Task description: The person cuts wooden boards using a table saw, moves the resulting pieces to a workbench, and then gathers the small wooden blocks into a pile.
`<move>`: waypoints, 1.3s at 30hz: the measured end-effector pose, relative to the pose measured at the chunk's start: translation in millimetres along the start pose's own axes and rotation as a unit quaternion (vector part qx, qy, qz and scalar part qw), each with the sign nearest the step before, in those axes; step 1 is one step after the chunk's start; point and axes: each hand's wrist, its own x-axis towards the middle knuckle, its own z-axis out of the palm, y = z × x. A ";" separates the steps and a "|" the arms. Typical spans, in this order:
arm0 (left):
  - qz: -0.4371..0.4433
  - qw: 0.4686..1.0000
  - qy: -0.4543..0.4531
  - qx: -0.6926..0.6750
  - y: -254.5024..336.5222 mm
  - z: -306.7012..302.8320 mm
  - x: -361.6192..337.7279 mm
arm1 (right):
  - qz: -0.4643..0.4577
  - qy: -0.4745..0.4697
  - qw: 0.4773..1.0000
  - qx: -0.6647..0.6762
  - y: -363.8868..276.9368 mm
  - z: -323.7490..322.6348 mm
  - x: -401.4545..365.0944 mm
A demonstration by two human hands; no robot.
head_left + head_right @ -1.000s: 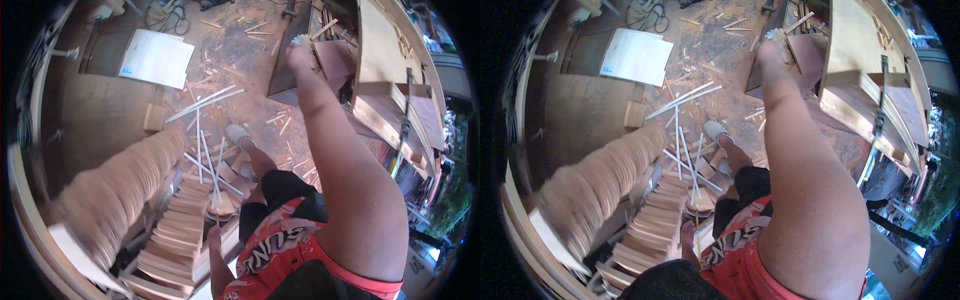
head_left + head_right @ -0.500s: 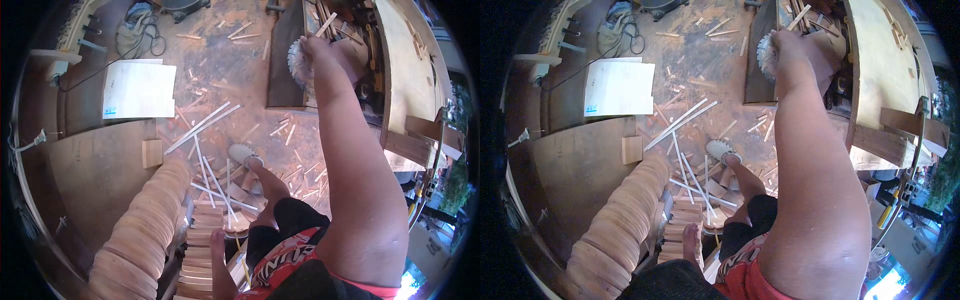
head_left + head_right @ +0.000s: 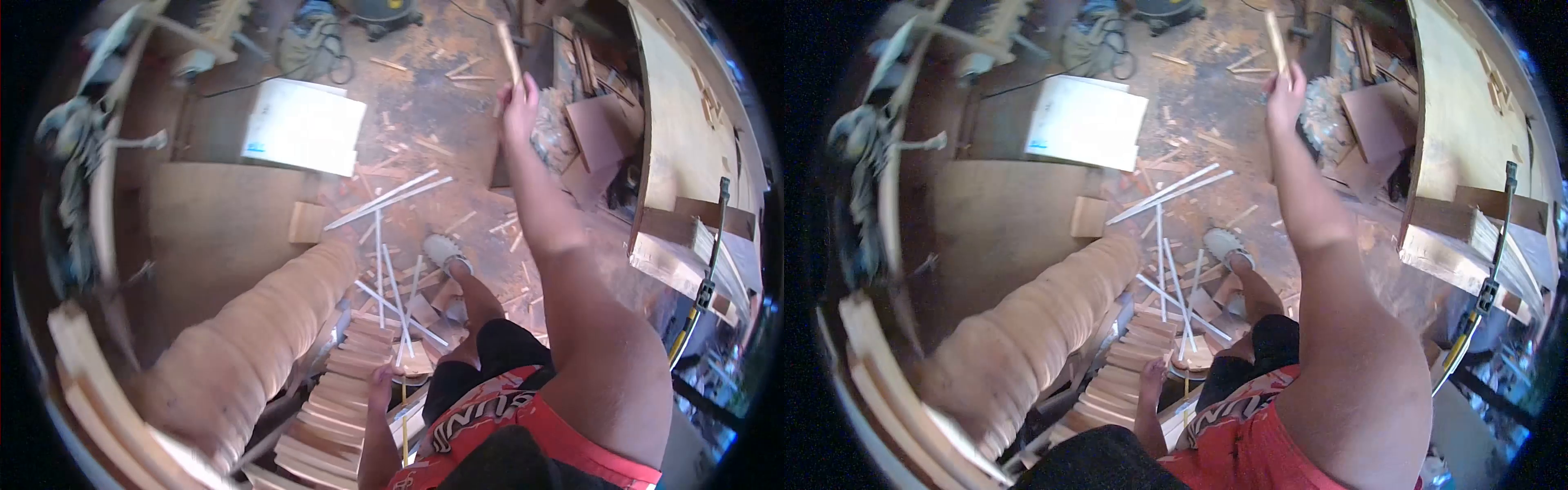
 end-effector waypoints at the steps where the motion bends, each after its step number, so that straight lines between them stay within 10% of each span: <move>1: -0.007 1.000 0.023 -0.008 39.8 12.2 -11.0 | 0.097 -0.003 0.990 0.099 -21.5 16.8 -45.9; 6: 0.124 0.990 0.027 0.059 155.2 40.5 -57.2 | 0.413 -0.063 0.839 0.349 -72.4 46.7 -215.8; 12: 0.301 0.951 0.058 0.033 247.8 53.6 -93.9 | 0.498 -0.267 0.770 0.296 -132.8 27.5 -339.1; 15: 0.363 0.918 0.156 -0.030 290.2 56.4 -85.6 | 0.491 -0.337 0.757 0.267 -174.6 -2.2 -384.2; 19: 0.425 0.849 0.070 -0.305 324.3 44.8 -85.9 | 0.522 -0.440 0.694 0.228 -193.3 -64.7 -423.7; 34: 0.398 0.896 -0.098 -0.170 289.1 122.4 -232.8 | 0.466 -0.646 0.604 -0.027 -335.8 -265.7 -363.3; 39: 0.460 0.861 -0.191 -0.101 300.6 204.9 -302.2 | 0.433 -0.622 0.652 -0.027 -427.1 -379.1 -316.3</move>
